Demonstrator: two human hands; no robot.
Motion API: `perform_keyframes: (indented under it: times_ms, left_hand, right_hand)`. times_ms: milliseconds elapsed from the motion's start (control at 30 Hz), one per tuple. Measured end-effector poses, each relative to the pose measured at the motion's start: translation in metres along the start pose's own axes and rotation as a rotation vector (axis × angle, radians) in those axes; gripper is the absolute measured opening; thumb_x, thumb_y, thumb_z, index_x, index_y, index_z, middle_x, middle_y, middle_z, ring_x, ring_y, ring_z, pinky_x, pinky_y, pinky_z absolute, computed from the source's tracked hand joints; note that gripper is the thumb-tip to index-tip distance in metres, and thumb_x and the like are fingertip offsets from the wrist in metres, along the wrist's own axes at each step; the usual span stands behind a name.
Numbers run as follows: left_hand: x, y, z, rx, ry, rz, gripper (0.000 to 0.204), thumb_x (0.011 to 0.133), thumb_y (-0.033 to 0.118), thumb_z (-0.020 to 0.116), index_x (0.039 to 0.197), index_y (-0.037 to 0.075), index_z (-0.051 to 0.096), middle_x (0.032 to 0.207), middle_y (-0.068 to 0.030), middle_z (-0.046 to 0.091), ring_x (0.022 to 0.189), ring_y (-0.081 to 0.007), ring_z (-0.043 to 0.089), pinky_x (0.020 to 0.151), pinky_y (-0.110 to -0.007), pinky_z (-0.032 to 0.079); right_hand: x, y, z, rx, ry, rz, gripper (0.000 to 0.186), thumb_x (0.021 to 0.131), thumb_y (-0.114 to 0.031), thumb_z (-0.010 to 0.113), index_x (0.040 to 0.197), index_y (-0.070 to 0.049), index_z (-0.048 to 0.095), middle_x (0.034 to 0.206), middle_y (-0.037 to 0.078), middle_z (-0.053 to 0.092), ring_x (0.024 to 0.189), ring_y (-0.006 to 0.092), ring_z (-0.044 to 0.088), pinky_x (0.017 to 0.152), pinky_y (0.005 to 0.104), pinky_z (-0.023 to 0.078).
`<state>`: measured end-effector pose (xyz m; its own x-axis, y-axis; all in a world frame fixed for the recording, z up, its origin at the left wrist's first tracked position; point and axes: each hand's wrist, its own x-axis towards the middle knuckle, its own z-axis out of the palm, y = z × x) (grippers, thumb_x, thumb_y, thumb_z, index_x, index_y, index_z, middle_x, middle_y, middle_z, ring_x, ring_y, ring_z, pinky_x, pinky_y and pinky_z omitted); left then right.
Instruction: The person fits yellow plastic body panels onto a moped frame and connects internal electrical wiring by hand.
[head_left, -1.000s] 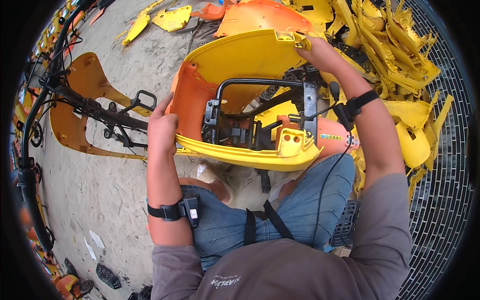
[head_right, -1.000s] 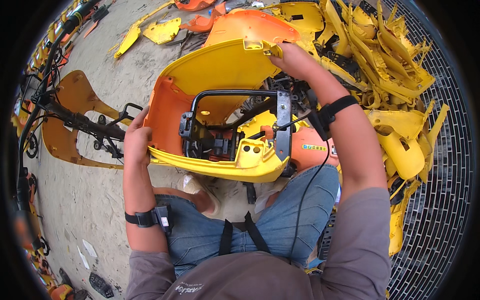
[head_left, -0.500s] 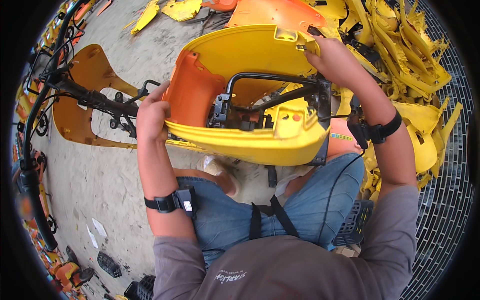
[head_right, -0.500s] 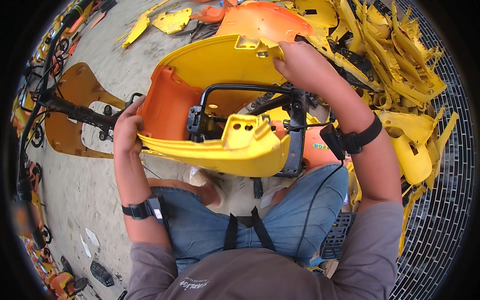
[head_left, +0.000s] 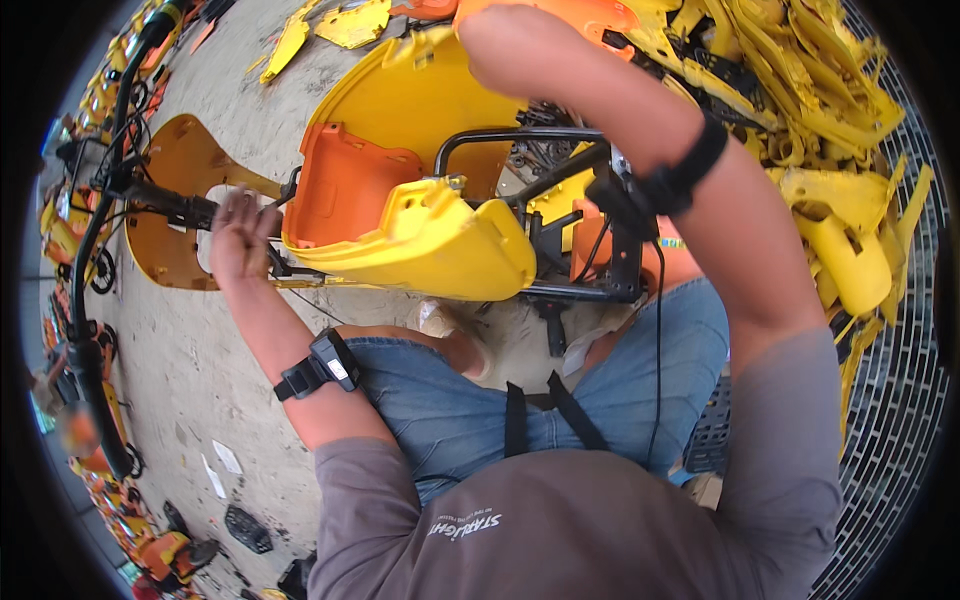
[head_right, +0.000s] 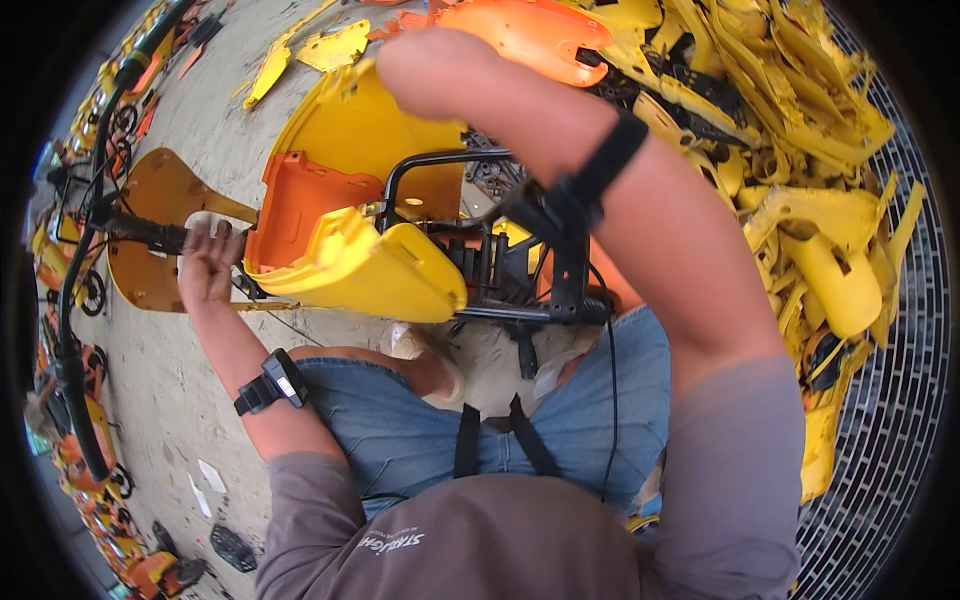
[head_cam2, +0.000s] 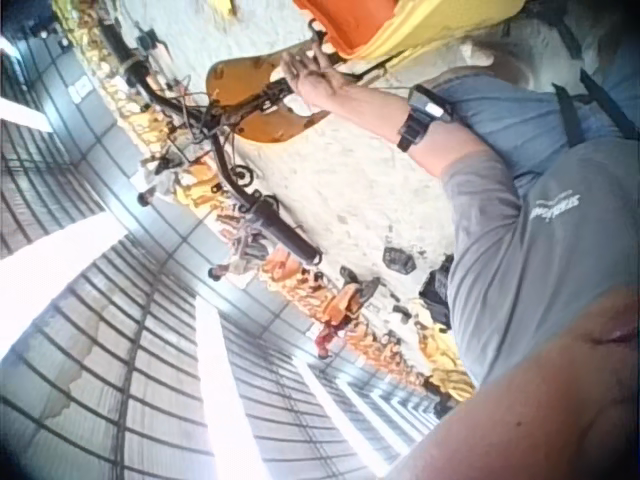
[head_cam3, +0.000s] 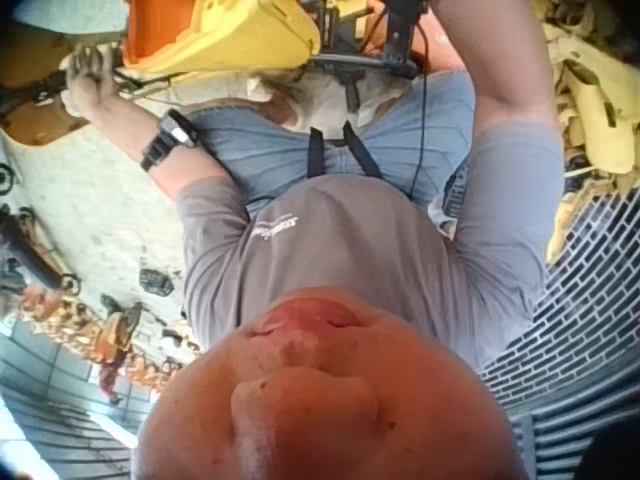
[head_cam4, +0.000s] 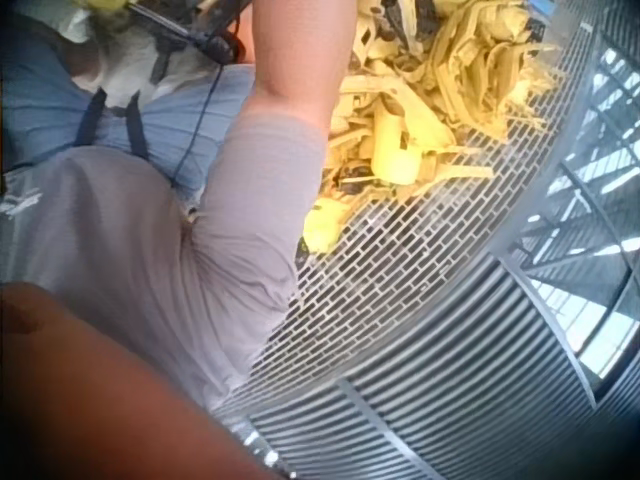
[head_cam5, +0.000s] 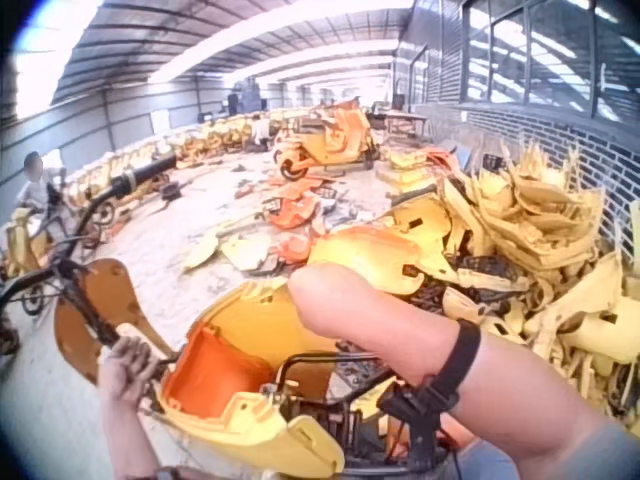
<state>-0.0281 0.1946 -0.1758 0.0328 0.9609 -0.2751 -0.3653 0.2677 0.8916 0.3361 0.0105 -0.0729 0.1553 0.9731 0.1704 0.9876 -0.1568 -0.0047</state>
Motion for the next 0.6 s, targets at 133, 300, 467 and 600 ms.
perform_keyframes:
  times_ms: [133,300,467,600]
  left_hand:
    - [-0.039,-0.022,0.038,0.270,-0.079,0.330,0.032,0.098,0.003,0.044,0.125,-0.004,0.060,0.129,-0.0148,0.063,0.126,-0.0256,0.057,0.102,-0.037,0.050]
    - [-0.130,-0.021,0.057,0.788,-0.593,0.809,0.047,0.108,0.028,0.041,0.090,-0.003,0.071,0.091,-0.0109,0.072,0.090,-0.0192,0.066,0.088,-0.032,0.049]
    - [-0.147,-0.046,0.039,0.957,-0.630,1.030,0.042,0.101,0.015,0.053,0.062,0.000,0.056,0.057,-0.0111,0.052,0.054,-0.0242,0.056,0.055,-0.035,0.044]
    - [-0.147,-0.063,0.047,0.678,-0.541,1.289,0.042,0.086,0.013,0.069,0.050,0.008,0.049,0.048,-0.0086,0.047,0.041,-0.0268,0.049,0.042,-0.038,0.039]
  right_hand:
    - [0.001,0.012,0.001,-0.060,-0.042,0.085,0.021,0.082,-0.008,0.059,0.095,-0.002,0.075,0.093,0.019,0.073,0.087,0.0343,0.072,0.076,0.0442,0.058]
    - [-0.032,0.035,0.013,0.027,0.082,0.155,0.025,0.083,-0.014,0.060,0.099,0.000,0.072,0.097,0.023,0.071,0.093,0.0381,0.070,0.082,0.0471,0.056]
    - [-0.062,0.051,0.021,0.152,0.054,0.247,0.034,0.086,-0.026,0.061,0.112,-0.006,0.068,0.104,0.024,0.070,0.099,0.0420,0.067,0.086,0.0490,0.054]
    - [-0.072,0.046,0.040,0.178,-0.037,0.376,0.041,0.096,-0.041,0.054,0.115,-0.006,0.066,0.108,0.026,0.069,0.102,0.0446,0.065,0.086,0.0507,0.052]
